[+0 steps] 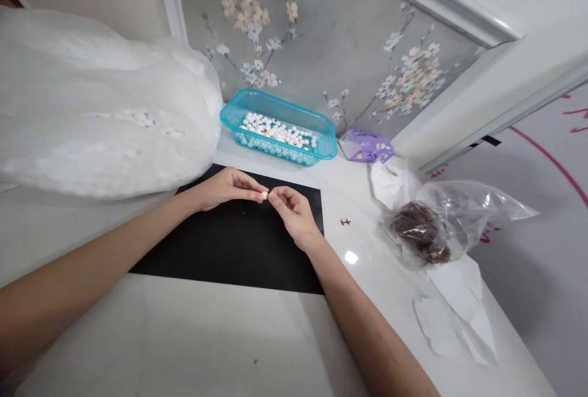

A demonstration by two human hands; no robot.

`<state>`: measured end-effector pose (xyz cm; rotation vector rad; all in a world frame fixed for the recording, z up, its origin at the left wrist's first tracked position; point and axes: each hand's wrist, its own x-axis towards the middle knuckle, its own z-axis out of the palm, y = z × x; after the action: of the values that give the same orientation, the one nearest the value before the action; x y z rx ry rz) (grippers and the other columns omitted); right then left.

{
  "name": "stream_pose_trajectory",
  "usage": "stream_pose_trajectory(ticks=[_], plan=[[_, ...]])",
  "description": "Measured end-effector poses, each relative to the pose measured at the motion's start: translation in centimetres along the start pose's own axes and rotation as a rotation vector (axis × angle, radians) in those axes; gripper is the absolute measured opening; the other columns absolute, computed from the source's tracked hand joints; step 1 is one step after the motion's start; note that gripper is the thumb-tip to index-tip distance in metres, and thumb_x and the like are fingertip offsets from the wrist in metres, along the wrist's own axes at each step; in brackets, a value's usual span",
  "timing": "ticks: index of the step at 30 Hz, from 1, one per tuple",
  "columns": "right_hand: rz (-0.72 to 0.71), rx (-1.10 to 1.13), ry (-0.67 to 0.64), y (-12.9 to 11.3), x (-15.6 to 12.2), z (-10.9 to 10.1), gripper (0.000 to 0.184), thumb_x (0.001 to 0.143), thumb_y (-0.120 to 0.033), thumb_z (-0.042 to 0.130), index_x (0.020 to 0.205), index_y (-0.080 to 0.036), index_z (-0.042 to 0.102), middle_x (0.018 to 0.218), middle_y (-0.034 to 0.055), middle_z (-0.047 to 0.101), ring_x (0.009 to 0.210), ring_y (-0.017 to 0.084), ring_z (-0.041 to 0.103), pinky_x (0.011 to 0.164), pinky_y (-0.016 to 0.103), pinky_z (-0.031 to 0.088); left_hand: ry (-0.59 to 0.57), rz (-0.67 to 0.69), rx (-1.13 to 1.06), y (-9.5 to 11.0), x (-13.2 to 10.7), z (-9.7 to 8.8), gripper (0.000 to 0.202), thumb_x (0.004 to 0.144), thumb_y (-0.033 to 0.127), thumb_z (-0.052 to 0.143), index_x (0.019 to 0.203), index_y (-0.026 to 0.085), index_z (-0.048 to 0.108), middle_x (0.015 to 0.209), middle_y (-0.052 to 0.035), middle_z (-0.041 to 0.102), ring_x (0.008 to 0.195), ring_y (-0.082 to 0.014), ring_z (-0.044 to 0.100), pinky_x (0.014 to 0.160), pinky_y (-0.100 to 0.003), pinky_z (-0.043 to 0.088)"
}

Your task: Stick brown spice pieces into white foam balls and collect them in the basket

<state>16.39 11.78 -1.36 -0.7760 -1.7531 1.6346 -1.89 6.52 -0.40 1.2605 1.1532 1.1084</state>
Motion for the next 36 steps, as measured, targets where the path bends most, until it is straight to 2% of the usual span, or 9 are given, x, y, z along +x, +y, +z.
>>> stream_pose_trajectory(ticks=[7, 16, 20, 36], plan=[[-0.004, -0.006, 0.011, 0.04, -0.04, 0.03, 0.027, 0.075, -0.043, 0.063, 0.078, -0.017, 0.056, 0.057, -0.0063, 0.034, 0.048, 0.005, 0.022, 0.044, 0.022, 0.018, -0.001, -0.004, 0.011, -0.12, 0.01, -0.01, 0.026, 0.063, 0.028, 0.075, 0.088, 0.018, 0.073, 0.082, -0.004, 0.074, 0.081, -0.0155, 0.066, 0.087, -0.03, 0.047], [-0.008, -0.03, 0.098, 0.07, -0.04, 0.19, 0.029, 0.07, -0.042, 0.068, 0.073, -0.017, 0.054, 0.055, -0.0068, 0.039, 0.046, 0.004, 0.024, 0.042, 0.021, 0.018, 0.005, -0.008, 0.002, -0.09, 0.06, 0.02, 0.025, 0.062, 0.026, 0.076, 0.085, 0.018, 0.073, 0.08, -0.0036, 0.074, 0.078, -0.0143, 0.066, 0.086, -0.03, 0.047], [-0.015, -0.01, 0.089, 0.06, 0.03, 0.13, 0.028, 0.069, -0.04, 0.069, 0.071, -0.017, 0.053, 0.053, -0.0079, 0.036, 0.045, 0.004, 0.023, 0.041, 0.02, 0.018, 0.006, -0.006, 0.005, -0.04, -0.01, 0.02, 0.024, 0.062, 0.026, 0.076, 0.085, 0.018, 0.073, 0.079, -0.0034, 0.074, 0.077, -0.0141, 0.066, 0.085, -0.029, 0.048], [-0.032, -0.017, 0.031, 0.14, 0.09, 0.07, 0.028, 0.071, -0.041, 0.068, 0.069, -0.018, 0.052, 0.052, -0.0076, 0.038, 0.045, 0.004, 0.024, 0.043, 0.021, 0.02, -0.049, -0.008, -0.02, -0.2, 0.09, -0.28, 0.022, 0.064, 0.024, 0.075, 0.084, 0.017, 0.073, 0.077, -0.0037, 0.073, 0.074, -0.0135, 0.066, 0.08, -0.028, 0.05]])
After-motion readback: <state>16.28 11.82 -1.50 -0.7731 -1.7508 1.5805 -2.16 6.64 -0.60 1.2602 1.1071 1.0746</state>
